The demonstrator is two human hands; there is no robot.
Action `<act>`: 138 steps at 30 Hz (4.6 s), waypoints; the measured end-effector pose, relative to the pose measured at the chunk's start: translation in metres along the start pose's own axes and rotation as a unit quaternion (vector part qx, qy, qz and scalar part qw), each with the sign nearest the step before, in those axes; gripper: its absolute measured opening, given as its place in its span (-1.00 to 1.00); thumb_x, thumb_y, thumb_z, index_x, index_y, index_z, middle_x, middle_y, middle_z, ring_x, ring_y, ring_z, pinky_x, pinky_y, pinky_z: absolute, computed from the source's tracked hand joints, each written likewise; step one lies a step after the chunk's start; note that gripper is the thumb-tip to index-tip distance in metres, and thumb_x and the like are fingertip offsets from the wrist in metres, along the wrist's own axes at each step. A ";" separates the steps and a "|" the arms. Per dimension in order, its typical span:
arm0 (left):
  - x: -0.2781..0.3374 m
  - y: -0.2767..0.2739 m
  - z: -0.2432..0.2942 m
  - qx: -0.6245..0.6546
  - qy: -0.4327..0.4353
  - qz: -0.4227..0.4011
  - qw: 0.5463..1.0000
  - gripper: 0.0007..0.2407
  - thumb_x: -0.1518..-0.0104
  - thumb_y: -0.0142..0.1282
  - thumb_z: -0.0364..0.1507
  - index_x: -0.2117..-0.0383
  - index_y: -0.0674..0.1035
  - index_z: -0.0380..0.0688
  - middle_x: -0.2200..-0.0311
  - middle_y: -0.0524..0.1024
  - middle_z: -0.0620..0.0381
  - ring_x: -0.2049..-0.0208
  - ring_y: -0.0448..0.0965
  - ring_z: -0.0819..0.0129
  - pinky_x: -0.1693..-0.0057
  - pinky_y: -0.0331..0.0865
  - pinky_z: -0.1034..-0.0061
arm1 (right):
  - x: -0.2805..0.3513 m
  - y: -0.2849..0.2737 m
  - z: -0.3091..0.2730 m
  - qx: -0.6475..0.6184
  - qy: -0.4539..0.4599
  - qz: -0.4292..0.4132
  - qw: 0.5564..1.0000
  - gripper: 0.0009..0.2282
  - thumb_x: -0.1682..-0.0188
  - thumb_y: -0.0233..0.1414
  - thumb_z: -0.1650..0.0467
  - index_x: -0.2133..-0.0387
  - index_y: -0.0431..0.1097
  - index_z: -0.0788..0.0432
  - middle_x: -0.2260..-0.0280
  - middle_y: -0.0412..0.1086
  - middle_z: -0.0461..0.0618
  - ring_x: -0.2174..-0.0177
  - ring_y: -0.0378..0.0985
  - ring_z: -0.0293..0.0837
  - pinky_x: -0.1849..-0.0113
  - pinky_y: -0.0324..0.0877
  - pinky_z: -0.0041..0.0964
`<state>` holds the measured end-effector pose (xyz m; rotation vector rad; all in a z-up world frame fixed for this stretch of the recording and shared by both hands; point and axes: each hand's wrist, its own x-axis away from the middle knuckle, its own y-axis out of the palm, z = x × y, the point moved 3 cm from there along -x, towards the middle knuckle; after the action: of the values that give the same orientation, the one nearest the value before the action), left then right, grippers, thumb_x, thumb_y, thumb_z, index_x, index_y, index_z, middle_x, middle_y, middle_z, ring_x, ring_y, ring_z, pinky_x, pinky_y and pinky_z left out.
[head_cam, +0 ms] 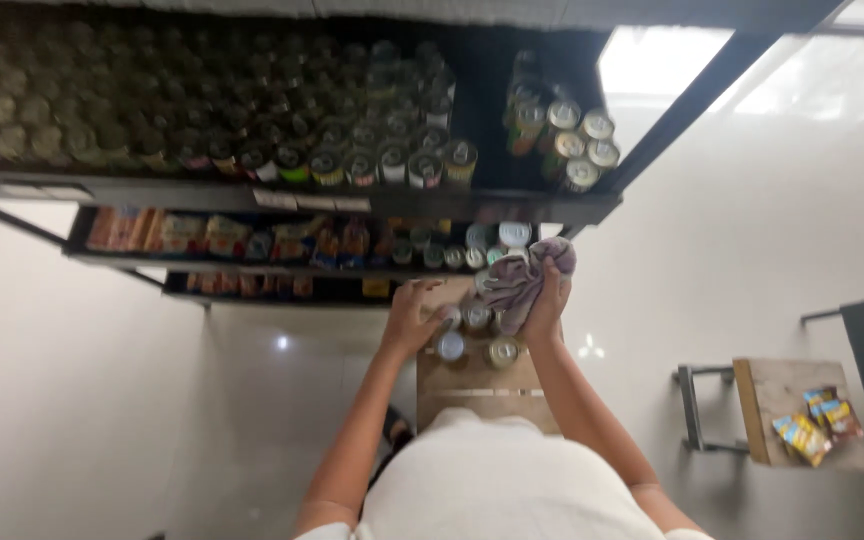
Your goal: Wiping canned goods with a cloth and arranging them on a shelf.
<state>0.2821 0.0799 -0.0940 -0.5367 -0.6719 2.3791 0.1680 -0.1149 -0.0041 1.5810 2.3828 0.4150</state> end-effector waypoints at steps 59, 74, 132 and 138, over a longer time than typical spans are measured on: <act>0.014 0.070 0.128 0.771 -0.287 -0.019 0.569 -0.36 -0.12 0.02 0.14 0.06 0.49 -0.32 0.25 0.57 -0.01 0.28 0.65 0.27 0.16 0.62 0.51 | 0.073 -0.051 -0.018 0.332 -0.376 -0.390 0.772 -0.47 -0.02 0.29 0.33 -0.21 0.18 -0.14 -0.30 -0.08 0.06 -0.30 -0.06 0.19 -0.34 0.09 0.34; 0.024 0.032 0.160 0.421 -0.214 -0.098 0.876 -0.34 -0.12 -0.32 0.19 0.12 0.49 -0.23 0.34 0.57 0.10 0.41 0.52 0.51 0.27 0.38 0.64 | 0.030 -0.075 -0.048 -0.004 0.122 -0.297 0.947 -0.47 -0.18 -0.08 0.10 -0.27 -0.04 0.11 0.44 0.39 0.05 0.73 0.36 -0.12 0.75 0.27 -0.36; -0.071 -0.013 0.130 0.297 0.206 0.155 0.919 -0.67 -0.40 -0.03 -0.14 0.21 0.44 -0.20 0.21 0.25 0.12 0.18 0.25 0.49 0.05 0.17 0.46 | -0.020 0.049 -0.058 0.243 -0.161 -0.523 0.801 -0.32 0.06 0.34 0.21 -0.20 0.20 0.34 -0.07 0.28 0.38 -0.15 0.30 0.35 -0.15 0.19 0.20; -0.155 -0.066 0.124 0.238 0.146 0.147 0.949 -0.58 -0.45 -0.26 0.00 -0.18 0.36 0.01 -0.01 0.15 0.03 -0.08 0.17 0.08 -0.27 0.09 0.16 | -0.074 0.081 -0.072 0.342 -0.309 -0.421 0.781 -0.25 0.26 0.39 0.25 -0.10 0.23 0.50 0.02 0.31 0.60 0.02 0.38 0.57 -0.05 0.29 0.36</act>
<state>0.3616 -0.0153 0.0750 -0.7904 0.1272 2.5354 0.2393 -0.1600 0.0968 0.4590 2.4209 -1.0723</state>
